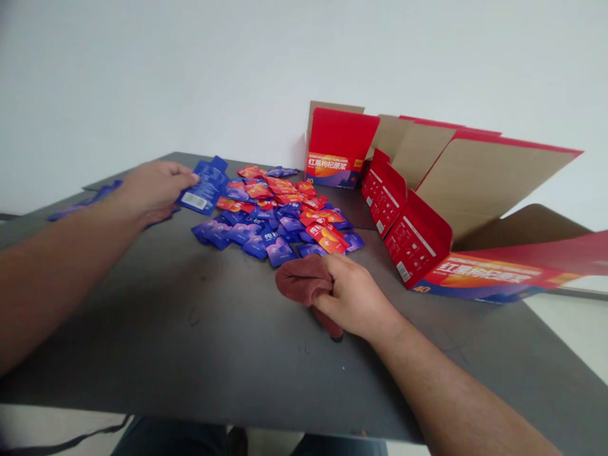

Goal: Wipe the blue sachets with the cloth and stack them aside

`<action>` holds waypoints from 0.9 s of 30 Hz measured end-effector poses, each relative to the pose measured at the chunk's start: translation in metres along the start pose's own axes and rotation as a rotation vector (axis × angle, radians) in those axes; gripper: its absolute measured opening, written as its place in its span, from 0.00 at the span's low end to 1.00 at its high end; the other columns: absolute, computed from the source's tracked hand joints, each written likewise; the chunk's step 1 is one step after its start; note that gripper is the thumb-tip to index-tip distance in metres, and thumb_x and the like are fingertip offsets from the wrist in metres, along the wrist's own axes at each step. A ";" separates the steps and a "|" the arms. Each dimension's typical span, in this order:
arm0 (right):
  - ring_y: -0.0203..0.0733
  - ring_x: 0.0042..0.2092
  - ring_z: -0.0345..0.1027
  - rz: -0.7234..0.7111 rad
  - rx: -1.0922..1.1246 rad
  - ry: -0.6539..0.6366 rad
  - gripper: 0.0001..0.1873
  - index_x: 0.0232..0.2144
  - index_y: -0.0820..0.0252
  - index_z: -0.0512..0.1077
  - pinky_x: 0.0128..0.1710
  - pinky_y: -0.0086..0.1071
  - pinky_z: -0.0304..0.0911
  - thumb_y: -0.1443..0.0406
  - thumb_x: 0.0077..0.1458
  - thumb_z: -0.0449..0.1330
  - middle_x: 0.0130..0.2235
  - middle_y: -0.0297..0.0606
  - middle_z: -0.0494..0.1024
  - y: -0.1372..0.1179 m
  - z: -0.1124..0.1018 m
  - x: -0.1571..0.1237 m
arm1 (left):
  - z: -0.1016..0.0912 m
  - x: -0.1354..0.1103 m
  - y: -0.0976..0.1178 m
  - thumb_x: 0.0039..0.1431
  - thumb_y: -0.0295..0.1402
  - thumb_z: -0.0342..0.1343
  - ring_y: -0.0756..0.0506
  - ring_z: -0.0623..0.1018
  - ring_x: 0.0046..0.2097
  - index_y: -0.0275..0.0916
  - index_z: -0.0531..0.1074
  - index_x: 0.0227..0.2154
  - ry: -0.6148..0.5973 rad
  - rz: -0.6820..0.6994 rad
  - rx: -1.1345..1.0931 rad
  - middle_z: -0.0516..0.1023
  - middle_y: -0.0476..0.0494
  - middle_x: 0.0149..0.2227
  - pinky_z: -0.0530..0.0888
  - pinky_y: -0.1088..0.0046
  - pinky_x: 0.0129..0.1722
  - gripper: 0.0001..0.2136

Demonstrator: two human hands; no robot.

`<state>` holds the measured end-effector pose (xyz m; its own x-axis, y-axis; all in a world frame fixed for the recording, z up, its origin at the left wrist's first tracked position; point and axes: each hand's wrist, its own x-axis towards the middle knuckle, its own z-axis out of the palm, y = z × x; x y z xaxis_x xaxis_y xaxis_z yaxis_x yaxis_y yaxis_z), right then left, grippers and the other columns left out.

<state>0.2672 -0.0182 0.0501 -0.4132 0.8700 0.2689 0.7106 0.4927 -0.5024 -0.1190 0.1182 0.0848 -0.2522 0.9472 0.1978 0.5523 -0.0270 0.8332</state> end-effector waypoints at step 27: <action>0.45 0.42 0.71 -0.148 -0.193 -0.100 0.08 0.36 0.55 0.70 0.41 0.35 0.66 0.68 0.52 0.62 0.39 0.38 0.76 -0.018 0.007 -0.004 | 0.128 -0.151 0.013 0.52 0.35 0.67 0.48 0.71 0.27 0.42 0.74 0.26 -0.637 0.010 -0.610 0.74 0.48 0.27 0.68 0.71 0.26 0.07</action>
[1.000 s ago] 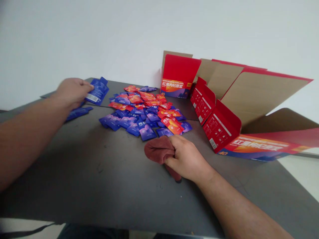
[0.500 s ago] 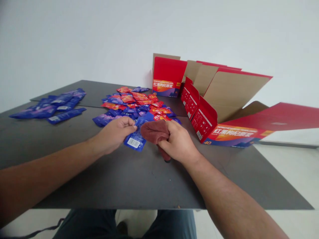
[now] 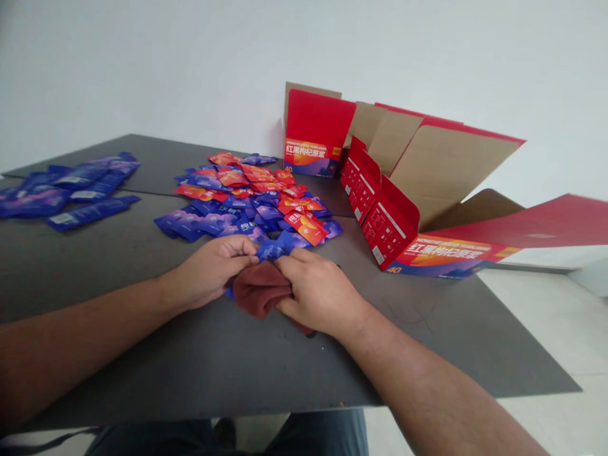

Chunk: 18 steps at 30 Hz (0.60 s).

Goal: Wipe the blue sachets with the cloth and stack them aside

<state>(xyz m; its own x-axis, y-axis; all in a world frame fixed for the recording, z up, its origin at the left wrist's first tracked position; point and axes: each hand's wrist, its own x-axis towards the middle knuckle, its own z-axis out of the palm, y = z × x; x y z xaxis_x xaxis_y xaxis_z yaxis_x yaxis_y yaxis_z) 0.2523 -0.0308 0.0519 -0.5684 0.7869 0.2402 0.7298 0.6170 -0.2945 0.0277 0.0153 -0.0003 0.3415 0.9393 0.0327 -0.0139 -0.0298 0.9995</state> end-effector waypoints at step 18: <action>0.45 0.39 0.70 0.099 0.026 0.136 0.08 0.36 0.56 0.70 0.39 0.36 0.62 0.68 0.51 0.63 0.36 0.36 0.75 0.009 -0.004 -0.001 | -0.002 -0.009 0.015 0.61 0.40 0.58 0.48 0.68 0.27 0.42 0.71 0.27 0.003 0.077 0.367 0.72 0.49 0.25 0.64 0.72 0.25 0.10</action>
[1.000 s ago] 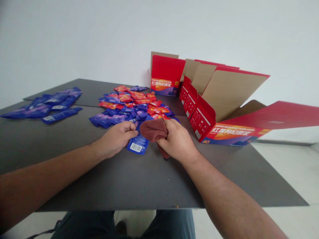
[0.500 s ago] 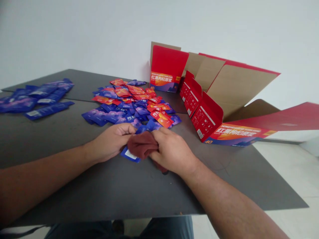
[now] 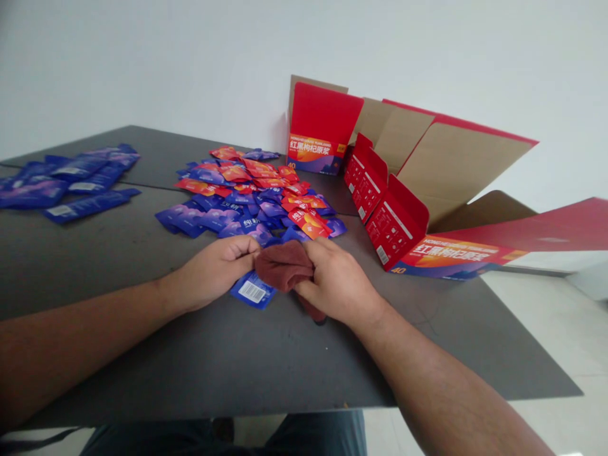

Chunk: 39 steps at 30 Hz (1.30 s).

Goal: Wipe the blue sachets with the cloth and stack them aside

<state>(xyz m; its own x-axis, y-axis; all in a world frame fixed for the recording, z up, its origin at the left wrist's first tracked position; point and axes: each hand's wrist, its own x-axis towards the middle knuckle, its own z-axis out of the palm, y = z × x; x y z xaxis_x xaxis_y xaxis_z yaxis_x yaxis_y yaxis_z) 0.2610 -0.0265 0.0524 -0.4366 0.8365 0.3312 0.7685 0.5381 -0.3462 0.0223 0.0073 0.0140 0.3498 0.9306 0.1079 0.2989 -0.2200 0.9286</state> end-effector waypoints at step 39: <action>0.45 0.43 0.71 -0.115 0.030 -0.114 0.09 0.37 0.57 0.72 0.41 0.35 0.64 0.69 0.51 0.63 0.40 0.38 0.76 -0.005 0.006 -0.001 | 0.000 -0.001 0.004 0.64 0.36 0.55 0.48 0.71 0.33 0.39 0.71 0.30 -0.003 0.060 0.130 0.74 0.49 0.29 0.68 0.72 0.34 0.09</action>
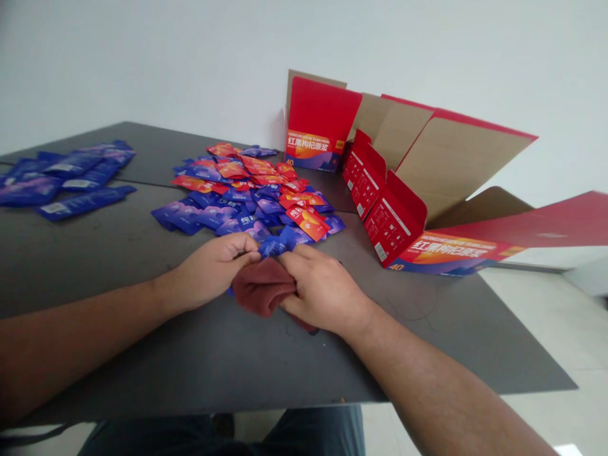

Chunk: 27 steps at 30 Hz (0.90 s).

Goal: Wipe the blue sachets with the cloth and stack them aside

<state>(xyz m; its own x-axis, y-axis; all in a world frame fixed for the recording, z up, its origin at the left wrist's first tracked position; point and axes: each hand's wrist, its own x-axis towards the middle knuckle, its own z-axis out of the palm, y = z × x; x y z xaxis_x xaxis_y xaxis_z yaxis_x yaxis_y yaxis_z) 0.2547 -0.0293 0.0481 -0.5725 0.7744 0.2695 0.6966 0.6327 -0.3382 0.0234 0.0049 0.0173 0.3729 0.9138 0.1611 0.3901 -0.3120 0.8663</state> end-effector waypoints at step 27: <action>0.44 0.45 0.78 0.192 0.120 0.143 0.21 0.52 0.53 0.79 0.45 0.35 0.68 0.69 0.56 0.63 0.46 0.35 0.84 0.008 -0.012 0.004 | -0.002 -0.005 -0.005 0.66 0.40 0.56 0.50 0.69 0.31 0.39 0.68 0.32 -0.116 0.030 -0.149 0.70 0.50 0.29 0.68 0.74 0.30 0.11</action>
<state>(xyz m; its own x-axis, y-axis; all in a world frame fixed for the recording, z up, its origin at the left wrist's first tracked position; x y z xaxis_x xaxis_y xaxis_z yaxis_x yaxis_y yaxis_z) 0.2633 -0.0208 0.0576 -0.3621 0.8786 0.3114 0.7255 0.4754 -0.4976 0.0183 0.0024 0.0130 0.4808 0.8656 0.1399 0.2512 -0.2889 0.9238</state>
